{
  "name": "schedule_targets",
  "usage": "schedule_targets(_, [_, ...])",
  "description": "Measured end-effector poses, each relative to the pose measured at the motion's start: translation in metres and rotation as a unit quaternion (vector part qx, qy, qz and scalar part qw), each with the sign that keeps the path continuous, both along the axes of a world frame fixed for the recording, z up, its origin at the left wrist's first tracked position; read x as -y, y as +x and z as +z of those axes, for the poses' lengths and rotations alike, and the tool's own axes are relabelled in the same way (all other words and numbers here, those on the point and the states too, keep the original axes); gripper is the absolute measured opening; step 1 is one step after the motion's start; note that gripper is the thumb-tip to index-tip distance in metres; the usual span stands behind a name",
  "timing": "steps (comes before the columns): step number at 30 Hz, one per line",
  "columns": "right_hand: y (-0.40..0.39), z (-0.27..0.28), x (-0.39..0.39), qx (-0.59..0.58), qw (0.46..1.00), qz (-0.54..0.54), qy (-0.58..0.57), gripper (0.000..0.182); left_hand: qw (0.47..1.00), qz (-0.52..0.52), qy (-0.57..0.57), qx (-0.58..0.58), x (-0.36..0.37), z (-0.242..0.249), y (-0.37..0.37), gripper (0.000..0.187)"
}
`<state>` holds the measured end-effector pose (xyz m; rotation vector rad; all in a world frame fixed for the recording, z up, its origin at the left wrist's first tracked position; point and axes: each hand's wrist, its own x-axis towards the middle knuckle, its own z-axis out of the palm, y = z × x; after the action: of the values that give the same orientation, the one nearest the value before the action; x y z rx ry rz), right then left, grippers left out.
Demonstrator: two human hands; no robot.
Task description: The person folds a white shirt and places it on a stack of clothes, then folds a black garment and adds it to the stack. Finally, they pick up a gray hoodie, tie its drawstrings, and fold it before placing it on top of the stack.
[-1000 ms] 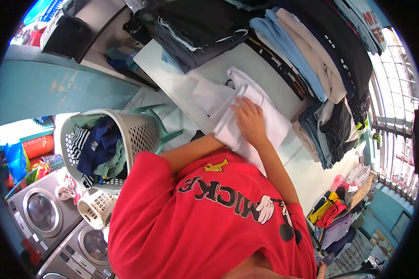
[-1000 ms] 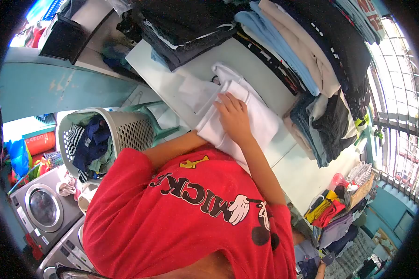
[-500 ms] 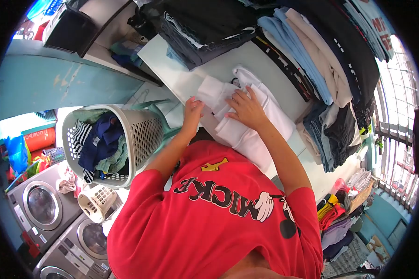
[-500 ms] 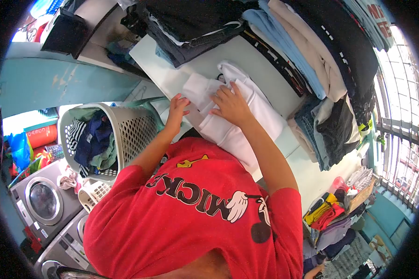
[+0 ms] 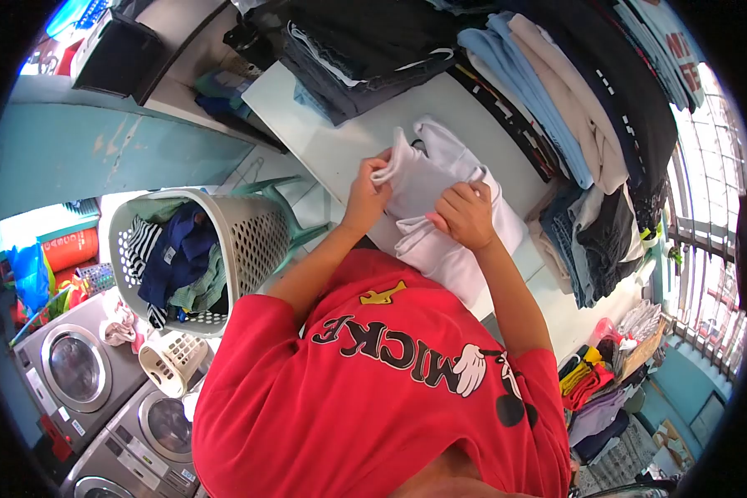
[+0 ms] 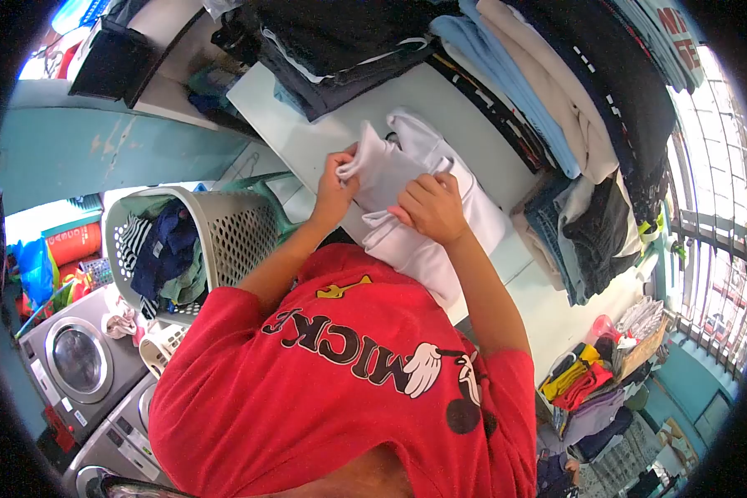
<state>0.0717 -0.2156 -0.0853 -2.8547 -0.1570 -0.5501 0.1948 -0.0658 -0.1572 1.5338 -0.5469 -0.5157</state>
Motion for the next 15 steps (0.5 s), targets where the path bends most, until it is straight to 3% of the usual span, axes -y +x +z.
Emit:
schedule_targets(1, [-0.004, 0.003, 0.001, 0.027, 1.000, -0.005, -0.011, 0.024, 1.000, -0.002, -0.001, -0.001, 0.003, 0.000, -0.003, 0.038])
schedule_targets(3, [-0.013, 0.008, 0.003, 0.053, 0.998, -0.013, -0.023, 0.025, 0.950, -0.160, -0.025, 0.268, 0.015, 0.018, -0.007, 0.044])
schedule_targets(4, [-0.016, 0.009, 0.004, 0.060, 0.998, -0.014, -0.027, 0.025, 0.963, -0.238, -0.041, 0.117, 0.019, -0.012, -0.015, 0.043])
schedule_targets(5, [-0.019, 0.010, 0.004, 0.067, 0.997, -0.014, -0.032, 0.025, 0.962, -0.241, -0.042, 0.117, 0.019, -0.014, -0.017, 0.043])
schedule_targets(7, [-0.024, 0.009, 0.003, 0.055, 0.998, -0.015, -0.030, 0.026, 0.874, -0.352, -0.016, 0.335, 0.016, -0.017, -0.026, 0.037])
schedule_targets(15, [-0.029, 0.013, 0.002, 0.059, 0.998, -0.010, -0.015, 0.028, 0.825, -0.355, -0.032, 0.438, 0.014, -0.004, -0.030, 0.038])
